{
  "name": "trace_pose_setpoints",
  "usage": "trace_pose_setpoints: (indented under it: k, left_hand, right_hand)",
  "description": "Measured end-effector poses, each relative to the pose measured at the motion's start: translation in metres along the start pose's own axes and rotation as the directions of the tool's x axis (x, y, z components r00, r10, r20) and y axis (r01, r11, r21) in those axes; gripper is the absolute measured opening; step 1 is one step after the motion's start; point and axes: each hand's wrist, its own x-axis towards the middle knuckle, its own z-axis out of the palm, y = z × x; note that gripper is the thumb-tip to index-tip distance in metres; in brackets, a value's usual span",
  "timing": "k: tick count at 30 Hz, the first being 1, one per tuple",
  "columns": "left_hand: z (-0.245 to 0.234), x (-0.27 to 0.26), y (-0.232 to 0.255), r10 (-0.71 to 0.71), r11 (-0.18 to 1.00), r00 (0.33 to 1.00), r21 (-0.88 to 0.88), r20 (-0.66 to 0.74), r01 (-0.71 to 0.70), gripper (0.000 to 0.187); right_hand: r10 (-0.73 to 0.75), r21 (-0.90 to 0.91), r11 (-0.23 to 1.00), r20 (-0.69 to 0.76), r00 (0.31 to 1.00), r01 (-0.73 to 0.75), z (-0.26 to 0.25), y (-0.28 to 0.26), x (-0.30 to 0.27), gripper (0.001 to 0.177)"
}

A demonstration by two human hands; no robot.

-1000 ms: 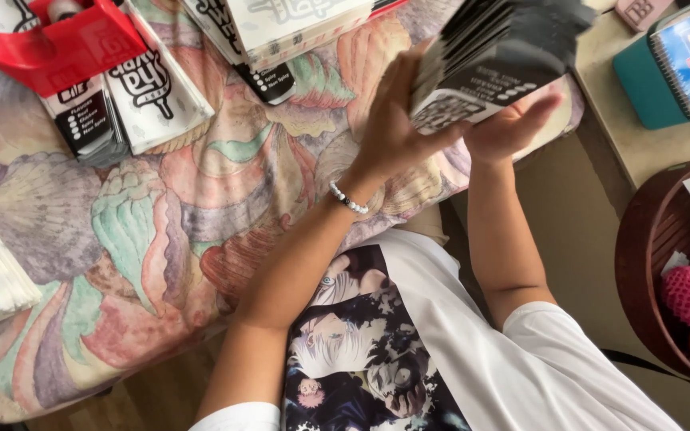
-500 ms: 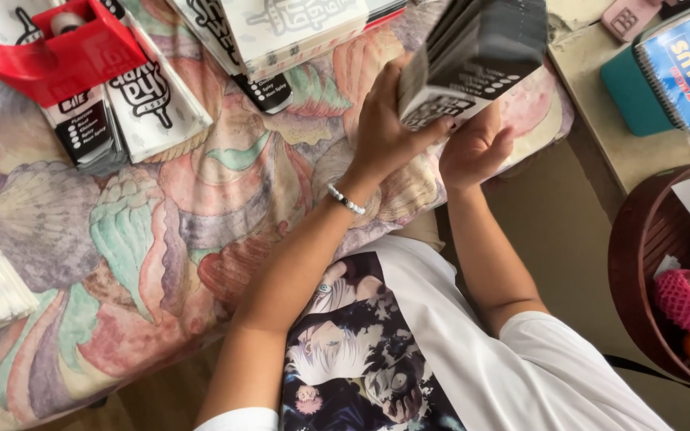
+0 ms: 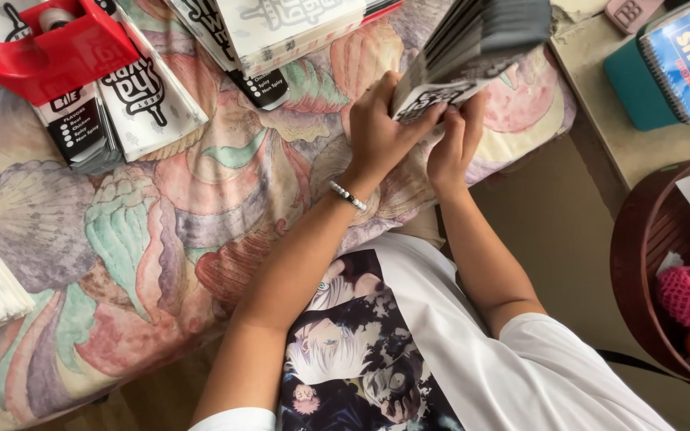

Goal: Folding and stacking printed label sheets for packaging

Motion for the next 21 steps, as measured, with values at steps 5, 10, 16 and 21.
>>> trace_pose_setpoints:
  k: [5,10,16,21]
  left_hand:
    - [0.001,-0.003,-0.011,-0.054,0.995,0.996,-0.084,0.072,0.06,0.044]
    - [0.009,-0.016,-0.004,-0.218,0.973,0.976,-0.074,0.01,0.218,0.052]
    - [-0.035,-0.011,0.052,-0.301,0.9,0.879,-0.195,0.369,0.39,0.066]
    - [-0.076,0.024,0.066,-0.322,0.889,0.584,0.45,0.746,-0.084,0.038]
  right_hand:
    - [0.004,0.022,1.0,0.007,1.0,-0.004,0.001,0.012,-0.001,0.024]
    - [0.064,0.109,0.99,0.182,0.981,-0.084,-0.016,0.014,0.028,0.017]
    - [0.457,-0.131,0.819,0.737,0.497,-0.559,-0.042,0.002,0.128,0.007]
    - [0.696,-0.705,0.709,0.702,0.149,0.007,-0.019,0.051,0.15,0.044]
